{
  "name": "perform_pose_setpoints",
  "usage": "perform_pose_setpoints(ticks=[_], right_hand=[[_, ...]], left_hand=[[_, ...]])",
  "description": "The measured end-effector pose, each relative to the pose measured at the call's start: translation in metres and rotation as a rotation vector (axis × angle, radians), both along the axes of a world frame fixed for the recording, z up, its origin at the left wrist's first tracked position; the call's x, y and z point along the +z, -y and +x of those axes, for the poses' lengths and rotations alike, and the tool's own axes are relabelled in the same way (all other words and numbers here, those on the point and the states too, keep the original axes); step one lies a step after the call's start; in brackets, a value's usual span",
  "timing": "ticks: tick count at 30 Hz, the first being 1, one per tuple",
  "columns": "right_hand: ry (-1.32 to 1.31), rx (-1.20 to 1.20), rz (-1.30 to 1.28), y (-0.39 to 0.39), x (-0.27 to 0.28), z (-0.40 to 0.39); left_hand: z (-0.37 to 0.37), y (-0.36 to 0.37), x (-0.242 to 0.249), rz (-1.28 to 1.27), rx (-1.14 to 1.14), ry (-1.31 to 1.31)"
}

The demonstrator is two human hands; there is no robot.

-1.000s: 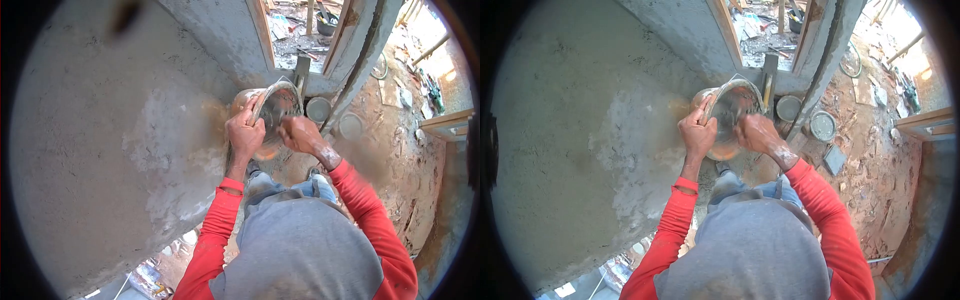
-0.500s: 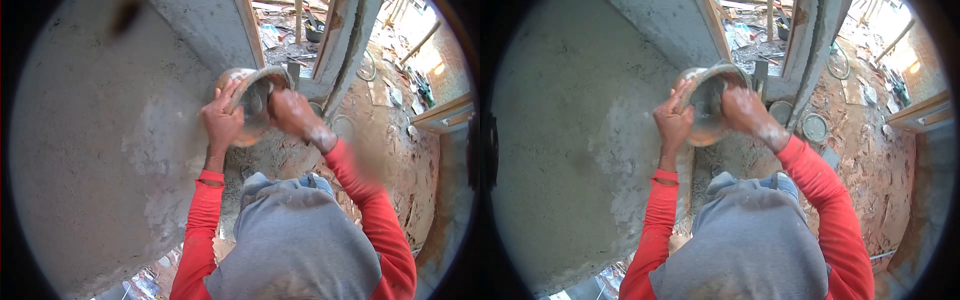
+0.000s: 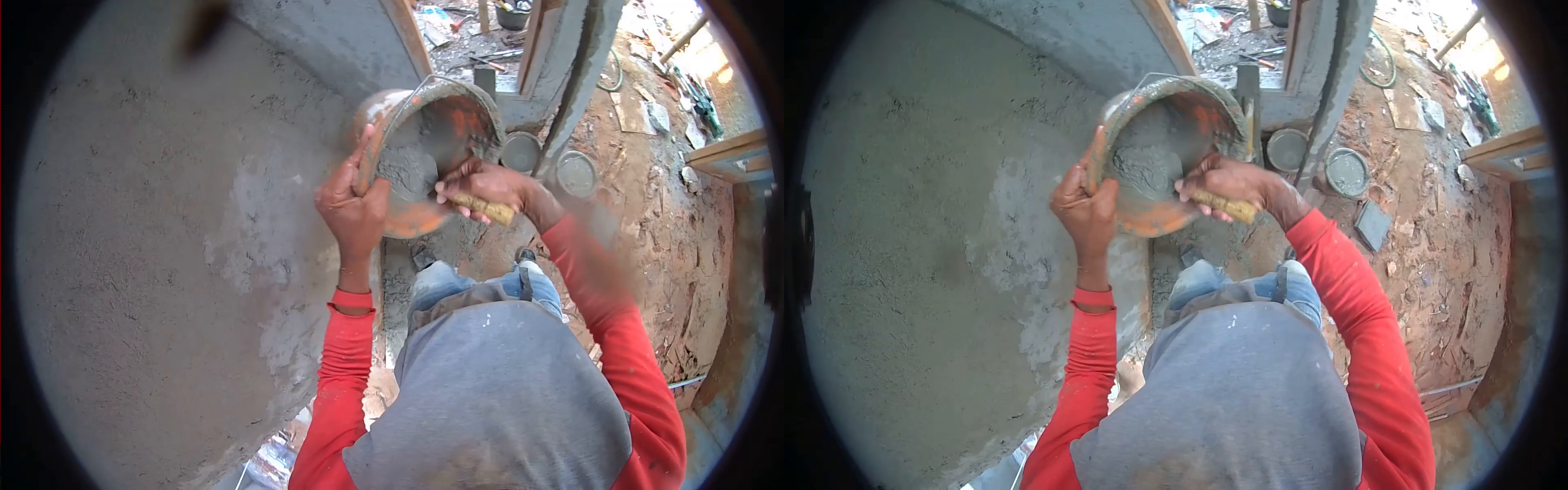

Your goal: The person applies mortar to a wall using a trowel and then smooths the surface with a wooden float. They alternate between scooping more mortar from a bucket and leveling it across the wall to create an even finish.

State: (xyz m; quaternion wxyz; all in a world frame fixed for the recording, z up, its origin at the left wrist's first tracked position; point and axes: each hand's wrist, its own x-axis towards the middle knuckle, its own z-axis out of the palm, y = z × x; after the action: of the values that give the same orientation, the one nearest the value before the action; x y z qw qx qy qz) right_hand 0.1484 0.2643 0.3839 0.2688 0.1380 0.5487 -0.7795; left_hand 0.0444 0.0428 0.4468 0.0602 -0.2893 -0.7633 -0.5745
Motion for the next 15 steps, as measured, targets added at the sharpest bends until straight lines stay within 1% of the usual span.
perform_pose_setpoints(ticks=[1,4,5,8,11,13,15], right_hand=[[-0.001,-0.006,-0.058,0.01,-0.018,-0.002],[0.036,-0.078,-0.149,0.041,-0.046,-0.005],[0.033,-0.114,-0.136,0.05,-0.054,-0.005],[0.042,-0.207,-0.207,0.073,-0.083,-0.01],[0.039,-0.344,-0.258,0.084,-0.103,-0.029],[0.031,-0.458,-0.313,0.082,-0.122,-0.053],[0.006,-0.578,-0.245,0.077,-0.145,-0.08]], left_hand=[[0.001,0.004,-0.016,0.012,0.036,0.061],[-0.004,0.017,-0.063,0.052,0.151,0.179],[-0.007,0.021,-0.08,0.065,0.187,0.21],[-0.019,0.032,-0.14,0.056,0.373,0.348],[-0.047,0.048,-0.205,0.224,0.592,0.501],[-0.064,0.064,-0.234,0.191,0.67,0.601],[-0.073,0.092,-0.26,0.106,0.711,0.661]])
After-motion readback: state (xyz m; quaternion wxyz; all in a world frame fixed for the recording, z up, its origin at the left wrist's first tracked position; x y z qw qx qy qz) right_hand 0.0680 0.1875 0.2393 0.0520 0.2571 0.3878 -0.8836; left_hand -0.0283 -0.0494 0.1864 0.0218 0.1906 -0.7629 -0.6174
